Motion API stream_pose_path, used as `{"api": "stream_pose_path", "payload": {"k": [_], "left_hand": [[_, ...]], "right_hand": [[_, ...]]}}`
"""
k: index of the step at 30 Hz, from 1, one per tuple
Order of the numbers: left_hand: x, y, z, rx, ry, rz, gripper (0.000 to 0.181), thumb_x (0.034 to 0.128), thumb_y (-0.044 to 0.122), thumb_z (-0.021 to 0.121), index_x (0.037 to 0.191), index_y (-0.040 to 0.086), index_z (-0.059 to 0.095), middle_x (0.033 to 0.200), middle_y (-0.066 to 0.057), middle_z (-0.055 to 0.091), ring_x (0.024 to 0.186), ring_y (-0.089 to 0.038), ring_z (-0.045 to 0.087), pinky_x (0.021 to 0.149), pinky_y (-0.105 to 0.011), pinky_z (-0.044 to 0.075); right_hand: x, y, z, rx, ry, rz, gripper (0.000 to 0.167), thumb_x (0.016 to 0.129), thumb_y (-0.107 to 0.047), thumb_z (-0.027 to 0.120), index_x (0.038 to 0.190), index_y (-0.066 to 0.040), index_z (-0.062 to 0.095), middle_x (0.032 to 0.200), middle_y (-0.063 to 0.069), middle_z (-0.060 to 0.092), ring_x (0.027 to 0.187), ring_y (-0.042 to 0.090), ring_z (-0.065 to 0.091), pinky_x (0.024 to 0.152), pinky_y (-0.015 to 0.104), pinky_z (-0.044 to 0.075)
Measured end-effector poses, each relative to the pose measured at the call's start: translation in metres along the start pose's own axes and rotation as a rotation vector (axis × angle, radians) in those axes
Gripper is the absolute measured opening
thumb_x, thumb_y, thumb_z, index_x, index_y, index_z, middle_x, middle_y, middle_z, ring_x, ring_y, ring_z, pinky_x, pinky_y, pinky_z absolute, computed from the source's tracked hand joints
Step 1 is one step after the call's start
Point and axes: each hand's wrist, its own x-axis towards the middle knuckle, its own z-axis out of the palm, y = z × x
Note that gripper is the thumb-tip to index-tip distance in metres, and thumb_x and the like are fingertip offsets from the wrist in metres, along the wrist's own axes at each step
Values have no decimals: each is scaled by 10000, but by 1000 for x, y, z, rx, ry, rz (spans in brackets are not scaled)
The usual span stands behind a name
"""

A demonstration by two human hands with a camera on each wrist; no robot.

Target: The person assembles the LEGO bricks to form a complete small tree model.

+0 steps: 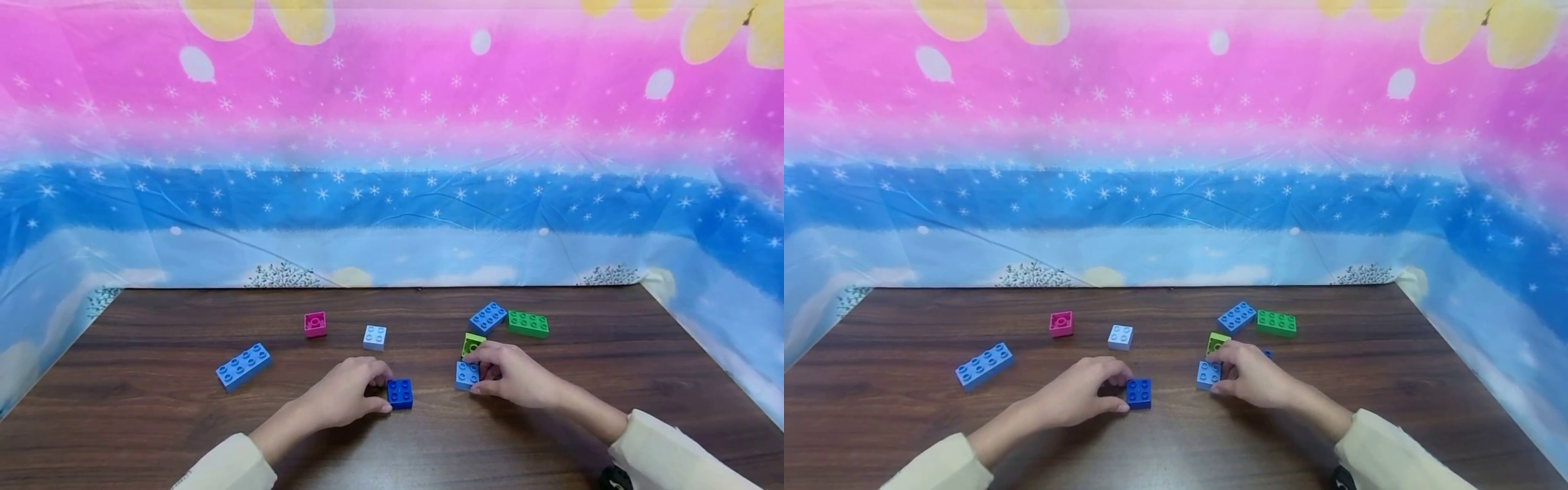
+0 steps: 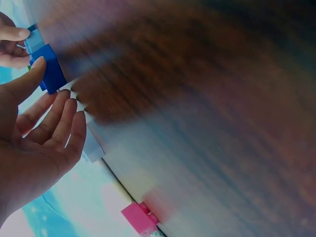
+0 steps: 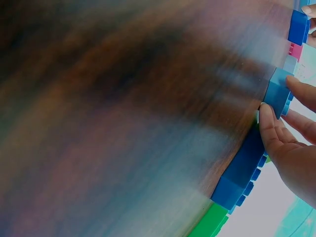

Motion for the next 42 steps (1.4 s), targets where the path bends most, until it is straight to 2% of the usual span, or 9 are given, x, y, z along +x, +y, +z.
{"api": "stream_pose_path", "payload": {"k": [13,28,35,42], "left_hand": [[3,5,1,25,-17,-39,256,812,228,703,984,64,610,836,9,554,782,-138,527,682,-316,448],[9,8,6,69,-10,-23,277,824,243,688,1026,70,609,875,14,556,836,-128,517,749,-314,448],[9,7,6,74,-5,-24,267,829,224,682,1027,66,597,898,8,563,861,-136,521,766,-321,451],[11,7,6,71,-24,-41,269,838,238,673,1035,71,599,907,7,564,856,-126,512,768,-316,451]], "right_hand": [[0,-2,0,14,-24,1,341,829,-109,674,1144,-7,589,889,-16,513,767,93,504,653,232,467],[1,-3,1,38,-41,23,336,836,-94,662,1155,-22,584,881,-21,503,758,68,498,654,228,462],[6,-3,1,22,-25,-20,324,843,-110,658,1153,-48,587,904,-42,510,766,79,491,653,241,455],[14,-15,1,7,-4,-42,329,848,-145,661,1166,-96,591,1009,-57,532,815,124,505,689,259,449]]}}
